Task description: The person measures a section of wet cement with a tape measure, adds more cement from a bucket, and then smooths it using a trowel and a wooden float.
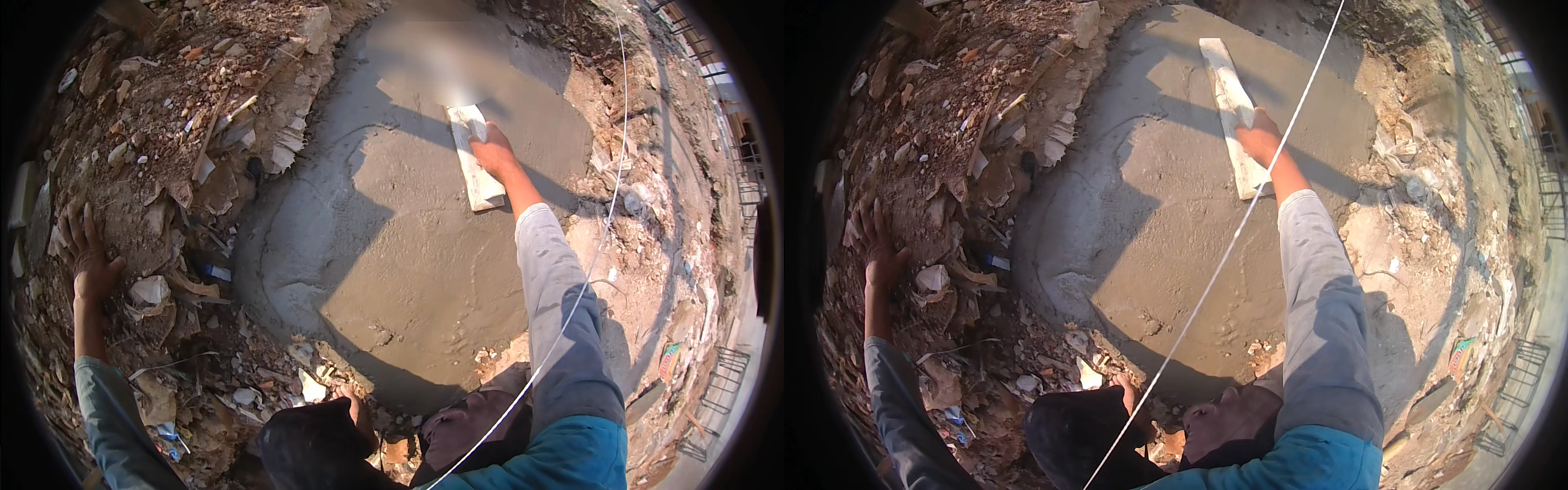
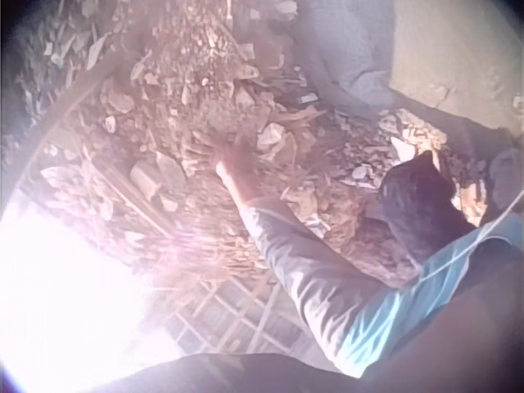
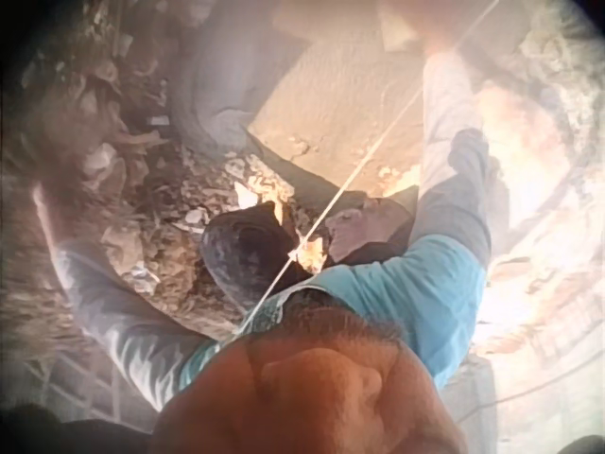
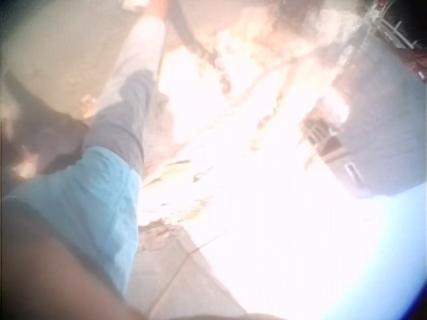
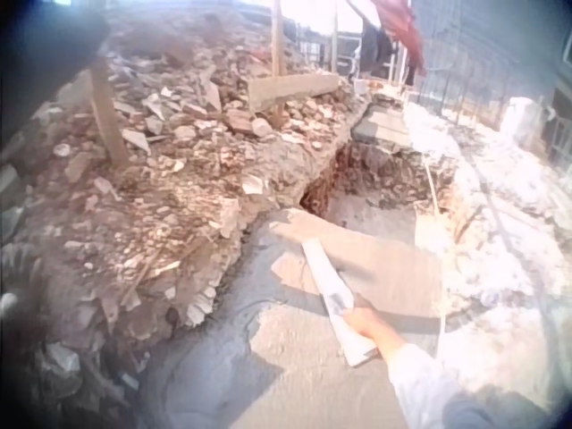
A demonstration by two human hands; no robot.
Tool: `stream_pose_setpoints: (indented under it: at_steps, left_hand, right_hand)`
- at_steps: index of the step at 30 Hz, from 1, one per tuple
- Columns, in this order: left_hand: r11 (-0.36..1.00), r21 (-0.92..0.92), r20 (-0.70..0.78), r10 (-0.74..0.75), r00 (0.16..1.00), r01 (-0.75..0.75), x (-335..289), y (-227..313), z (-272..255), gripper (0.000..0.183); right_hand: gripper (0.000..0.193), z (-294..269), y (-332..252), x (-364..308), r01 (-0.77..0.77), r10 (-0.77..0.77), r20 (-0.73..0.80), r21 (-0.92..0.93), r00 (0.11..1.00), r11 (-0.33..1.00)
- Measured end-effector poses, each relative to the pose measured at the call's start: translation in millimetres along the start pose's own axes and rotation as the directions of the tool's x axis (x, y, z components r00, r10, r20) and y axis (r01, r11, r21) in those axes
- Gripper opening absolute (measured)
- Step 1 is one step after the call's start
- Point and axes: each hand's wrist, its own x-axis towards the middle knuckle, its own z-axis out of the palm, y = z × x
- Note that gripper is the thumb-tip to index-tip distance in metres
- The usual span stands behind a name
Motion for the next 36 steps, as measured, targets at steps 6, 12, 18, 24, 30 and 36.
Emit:
stream_pose_setpoints:
  at_steps: [6, 12, 18, 24, 30, 36]
  left_hand:
    - [0.996, 0.059, 0.136, -0.076, 0.988, 0.069, 2.2, 1.1, -13.0, 0.124]
    - [0.996, 0.045, 0.130, -0.082, 0.988, 0.077, 0.7, 3.4, -14.8, 0.123]
    - [0.983, 0.137, 0.235, -0.149, 0.961, 0.119, 0.8, 14.4, -24.9, 0.121]
    - [0.994, -0.099, -0.170, 0.027, 0.985, -0.044, -2.5, -2.7, 4.3, 0.119]
    - [0.968, -0.193, -0.376, 0.080, 0.923, -0.163, -4.5, -6.5, 19.8, 0.116]
    - [0.956, -0.212, -0.431, 0.097, 0.897, -0.205, -6.0, -6.5, 20.5, 0.116]
  right_hand:
    - [0.046, 17.4, -23.9, -73.9, 0.327, -0.323, 0.321, 0.043, 0.890, 0.944]
    - [0.053, 2.9, -29.2, -24.3, 0.108, -0.104, 0.062, -0.067, 0.993, 0.992]
    - [0.052, 16.2, -48.0, 42.7, 0.024, -0.019, 0.069, -0.074, 0.997, 0.997]
    - [0.046, 23.5, -66.0, -41.5, 0.315, -0.279, 0.316, -0.067, 0.907, 0.947]
    - [0.043, 34.5, -56.2, -137.6, 0.367, -0.298, 0.513, -0.035, 0.805, 0.929]
    - [0.051, 52.4, -54.4, -226.1, 0.410, -0.310, 0.738, 0.050, 0.600, 0.911]
